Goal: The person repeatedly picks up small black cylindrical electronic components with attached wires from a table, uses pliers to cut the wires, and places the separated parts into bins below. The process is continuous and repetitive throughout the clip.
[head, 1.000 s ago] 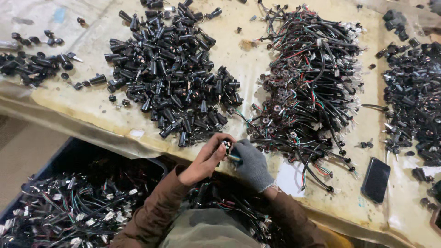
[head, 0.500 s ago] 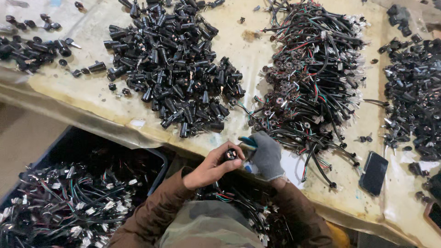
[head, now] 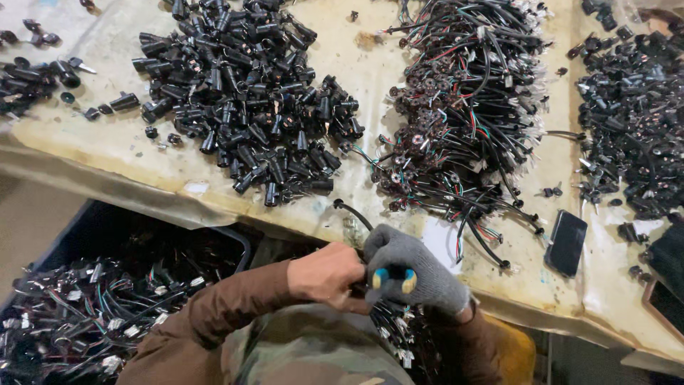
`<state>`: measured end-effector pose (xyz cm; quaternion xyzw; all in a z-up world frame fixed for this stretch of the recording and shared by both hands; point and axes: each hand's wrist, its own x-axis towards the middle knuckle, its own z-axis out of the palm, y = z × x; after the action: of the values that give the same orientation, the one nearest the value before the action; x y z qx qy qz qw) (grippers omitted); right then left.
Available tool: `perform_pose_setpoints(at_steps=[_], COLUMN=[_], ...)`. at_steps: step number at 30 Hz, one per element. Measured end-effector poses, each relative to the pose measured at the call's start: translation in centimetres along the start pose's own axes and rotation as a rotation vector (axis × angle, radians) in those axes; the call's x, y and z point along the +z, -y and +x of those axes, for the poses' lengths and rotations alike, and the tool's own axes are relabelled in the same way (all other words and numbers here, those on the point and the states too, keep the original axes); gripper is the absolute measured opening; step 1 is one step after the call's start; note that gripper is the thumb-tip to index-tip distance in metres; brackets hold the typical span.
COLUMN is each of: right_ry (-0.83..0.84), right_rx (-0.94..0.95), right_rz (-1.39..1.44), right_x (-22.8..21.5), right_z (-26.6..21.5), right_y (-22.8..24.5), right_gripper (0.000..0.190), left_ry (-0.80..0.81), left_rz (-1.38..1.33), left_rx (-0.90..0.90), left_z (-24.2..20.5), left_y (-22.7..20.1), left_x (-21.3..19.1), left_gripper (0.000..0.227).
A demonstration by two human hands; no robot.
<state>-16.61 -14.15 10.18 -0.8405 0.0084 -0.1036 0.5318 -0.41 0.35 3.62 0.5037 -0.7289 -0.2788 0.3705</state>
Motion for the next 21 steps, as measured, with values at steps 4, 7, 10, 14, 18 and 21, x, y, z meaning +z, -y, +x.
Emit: perform_pose_setpoints(at_steps=[4, 7, 10, 14, 18, 21], right_ry=[-0.497, -0.57, -0.589, -0.448, -0.481, -0.505], right_rx=[0.107, 0.003, -0.295, -0.221, -0.234, -0.235], right_rz=[-0.133, -0.017, 1.028, 1.465, 1.588, 1.62], right_x=[4.5, 5.0, 4.9, 6.1, 6.9, 7.2], right_z=[-0.9, -2.8, -4.7, -5.5, -5.4, -5.8], right_y=[-0.6, -0.3, 1.0, 2.1, 1.7, 1.6], right_gripper=[0.023, 0.021, 0.039, 0.041, 0.039, 0.039], left_ry=[-0.251, -0.382, -0.294, -0.283, -0.304, -0.338], left_rz=[0.107, 0.086, 0.11, 0.076, -0.055, -0.005], left_rx=[-0.052, 0.025, -0.006, 0.109, 0.11, 0.189], left_z=[-0.5, -0.9, -1.3, -2.2, -2.8, -2.8], left_y=[-0.3, -0.9, -2.0, -3.5, -3.9, -3.8], left_x=[-0.1, 1.1, 3.8, 6.5, 6.5, 6.3], left_gripper=[0.04, 0.034, 0.026, 0.034, 0.043, 0.044])
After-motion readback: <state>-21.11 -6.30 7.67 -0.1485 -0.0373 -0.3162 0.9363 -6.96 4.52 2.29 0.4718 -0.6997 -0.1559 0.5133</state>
